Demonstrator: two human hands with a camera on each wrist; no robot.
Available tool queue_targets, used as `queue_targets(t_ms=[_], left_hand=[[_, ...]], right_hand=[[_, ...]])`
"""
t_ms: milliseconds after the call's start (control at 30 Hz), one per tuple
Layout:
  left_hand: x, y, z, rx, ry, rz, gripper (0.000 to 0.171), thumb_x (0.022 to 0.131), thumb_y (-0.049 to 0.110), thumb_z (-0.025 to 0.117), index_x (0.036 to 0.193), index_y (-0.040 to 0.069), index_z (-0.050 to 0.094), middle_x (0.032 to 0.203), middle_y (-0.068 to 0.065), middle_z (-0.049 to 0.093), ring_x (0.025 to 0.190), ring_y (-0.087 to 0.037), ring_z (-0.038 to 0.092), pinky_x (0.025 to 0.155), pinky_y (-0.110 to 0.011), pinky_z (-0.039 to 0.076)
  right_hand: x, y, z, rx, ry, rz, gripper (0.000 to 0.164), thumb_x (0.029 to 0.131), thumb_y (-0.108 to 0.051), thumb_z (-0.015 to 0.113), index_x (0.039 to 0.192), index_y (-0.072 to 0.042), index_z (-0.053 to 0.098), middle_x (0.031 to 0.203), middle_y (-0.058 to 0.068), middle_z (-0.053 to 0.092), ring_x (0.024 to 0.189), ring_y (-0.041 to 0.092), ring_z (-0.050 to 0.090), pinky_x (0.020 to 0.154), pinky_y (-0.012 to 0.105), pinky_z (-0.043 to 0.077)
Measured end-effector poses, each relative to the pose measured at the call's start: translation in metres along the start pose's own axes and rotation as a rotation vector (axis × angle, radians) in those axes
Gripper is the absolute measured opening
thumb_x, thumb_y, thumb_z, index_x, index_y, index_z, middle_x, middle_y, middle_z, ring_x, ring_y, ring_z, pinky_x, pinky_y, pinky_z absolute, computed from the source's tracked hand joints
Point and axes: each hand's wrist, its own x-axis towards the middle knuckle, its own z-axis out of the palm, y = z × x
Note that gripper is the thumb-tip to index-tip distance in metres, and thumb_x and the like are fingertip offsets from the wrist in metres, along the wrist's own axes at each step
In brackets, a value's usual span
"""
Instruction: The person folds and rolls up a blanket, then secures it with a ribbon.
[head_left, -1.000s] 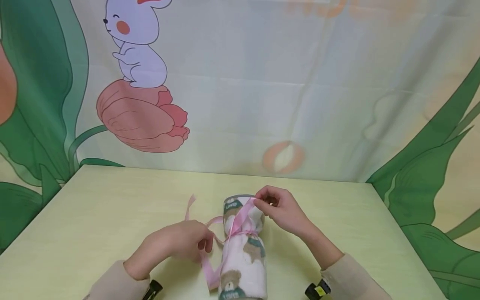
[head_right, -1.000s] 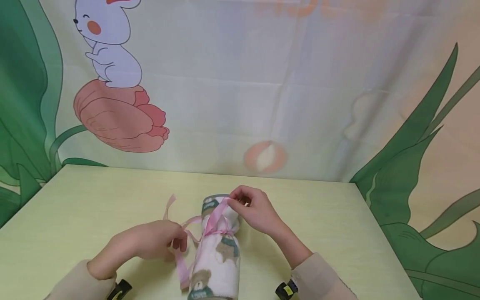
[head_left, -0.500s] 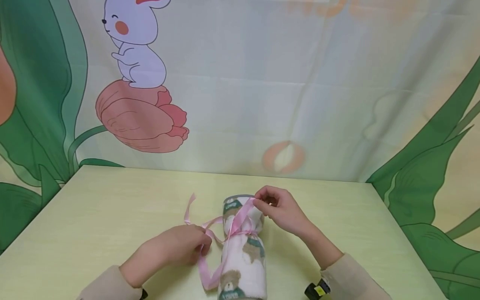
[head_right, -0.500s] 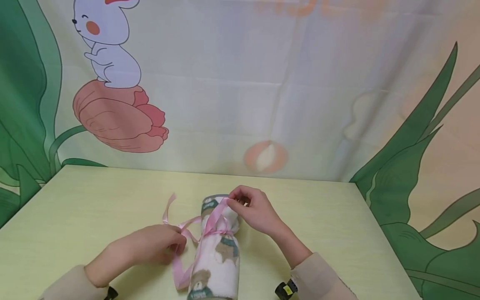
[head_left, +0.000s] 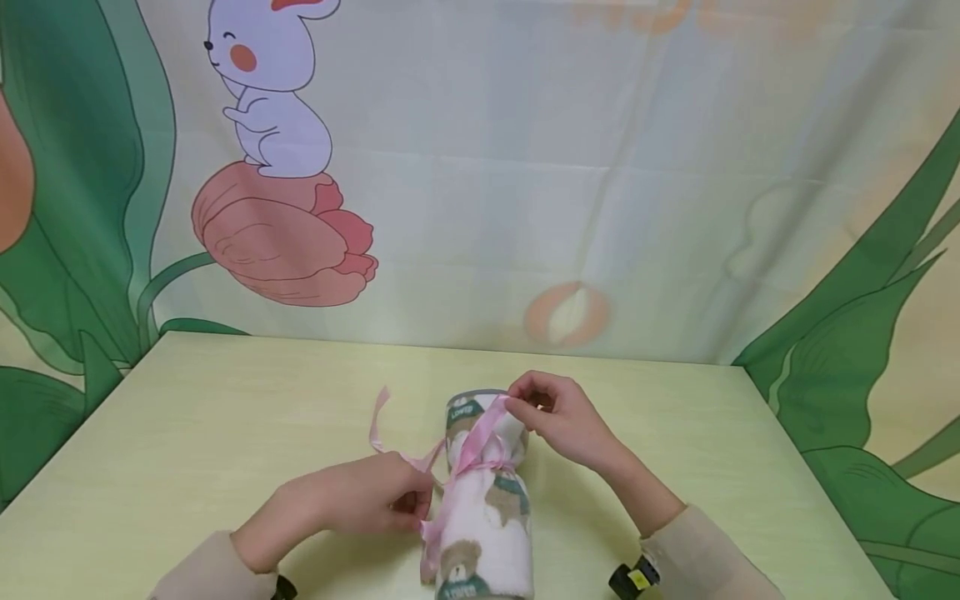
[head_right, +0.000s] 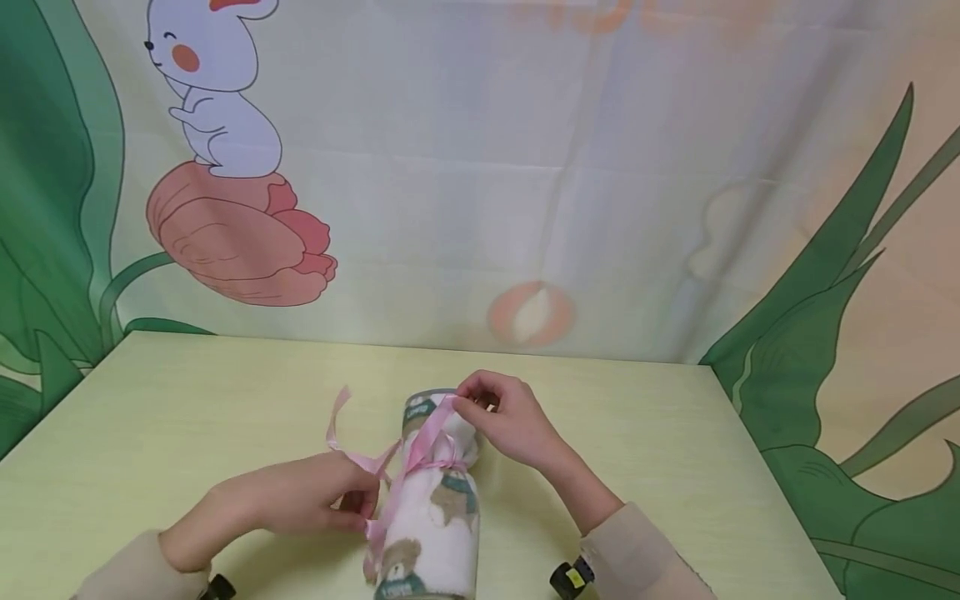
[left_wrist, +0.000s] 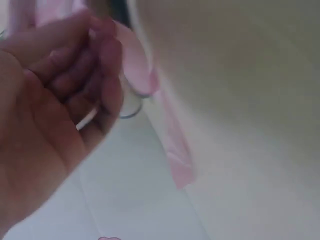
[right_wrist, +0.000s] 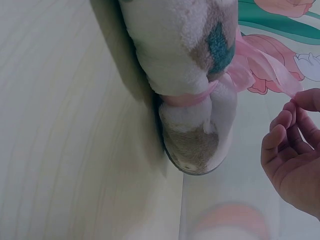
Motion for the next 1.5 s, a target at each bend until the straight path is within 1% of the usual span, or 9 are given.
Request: queue_targets(t_ms=[233,400,500,600,700,800,1067,1367,1500], left_hand=[[0.011,0.021,-0.013,-0.459,0.11,0.143,0.007,0.097,0.015,0.073,0.092,0.012,0.069,0.081,0.005,0.067,0.073,-0.006,0.06,0.068,-0.025,0.052],[0.027,0.041,-0.011,-0.755,0.264,0.034,0.01,0.099,0.011,0.071,0.101,0.002,0.068,0.087,-0.013,0.07,0.077,-0.016,0.062,0.071,-0.028,0.053],[0.035,0.051,-0.009,-0.839,0.333,-0.033,0.013,0.1,0.012,0.069,0.107,0.001,0.069,0.093,-0.014,0.072,0.081,-0.02,0.065,0.074,-0.03,0.054],[0.038,0.054,-0.007,-0.75,0.308,-0.031,0.017,0.102,0.014,0.066,0.113,0.003,0.072,0.1,-0.009,0.074,0.085,-0.021,0.067,0.076,-0.029,0.054],[0.038,0.053,-0.005,-0.551,0.277,0.003,0.016,0.103,0.015,0.065,0.113,0.007,0.074,0.103,-0.005,0.073,0.086,-0.019,0.067,0.075,-0.027,0.054],[0.037,0.049,-0.005,-0.397,0.314,-0.023,0.01,0.101,0.016,0.067,0.103,0.011,0.075,0.091,0.002,0.071,0.079,-0.013,0.063,0.07,-0.026,0.051],[0.03,0.038,-0.011,-0.185,0.399,-0.127,0.012,0.093,0.015,0.076,0.085,0.02,0.07,0.072,0.012,0.061,0.061,-0.009,0.054,0.056,-0.025,0.046],[0.027,0.032,-0.003,0.048,0.184,0.093,0.016,0.09,0.016,0.082,0.104,0.014,0.075,0.098,0.007,0.059,0.088,-0.009,0.056,0.079,-0.024,0.049],[0.034,0.037,0.005,0.134,0.169,0.136,0.011,0.091,0.019,0.081,0.099,0.015,0.075,0.098,0.008,0.056,0.092,-0.006,0.055,0.085,-0.021,0.048]], right_hand=[[0.003,-0.001,-0.001,-0.014,-0.003,-0.007,0.01,0.1,-0.017,0.071,0.103,-0.007,0.071,0.092,0.007,0.066,0.075,0.022,0.058,0.062,0.029,0.051],[0.005,-0.003,-0.003,-0.018,-0.018,-0.012,0.01,0.1,-0.018,0.069,0.101,-0.009,0.071,0.091,0.01,0.066,0.073,0.021,0.057,0.06,0.028,0.049],[0.007,-0.003,-0.004,-0.019,-0.031,-0.006,0.009,0.101,-0.02,0.069,0.101,-0.011,0.071,0.089,0.013,0.066,0.071,0.02,0.056,0.059,0.028,0.047],[0.008,-0.003,-0.005,-0.022,-0.043,-0.003,0.008,0.101,-0.02,0.069,0.101,-0.013,0.071,0.089,0.015,0.066,0.07,0.019,0.056,0.059,0.027,0.046],[0.009,-0.005,-0.006,-0.021,-0.049,-0.006,0.007,0.101,-0.02,0.069,0.1,-0.013,0.071,0.09,0.015,0.067,0.071,0.019,0.057,0.06,0.027,0.046],[0.009,-0.006,-0.006,-0.021,-0.057,-0.005,0.007,0.101,-0.019,0.069,0.101,-0.012,0.071,0.092,0.015,0.068,0.072,0.019,0.058,0.06,0.028,0.048],[0.009,-0.006,-0.005,-0.02,-0.068,-0.018,0.009,0.1,-0.017,0.069,0.101,-0.008,0.071,0.094,0.016,0.068,0.076,0.022,0.06,0.061,0.029,0.051],[0.008,-0.006,-0.005,-0.028,-0.067,-0.036,0.006,0.1,-0.016,0.069,0.101,-0.01,0.071,0.092,0.013,0.068,0.077,0.022,0.06,0.062,0.029,0.05],[0.008,-0.008,-0.005,-0.018,-0.072,-0.038,0.005,0.1,-0.016,0.068,0.101,-0.011,0.071,0.092,0.012,0.068,0.078,0.021,0.06,0.063,0.029,0.051]])
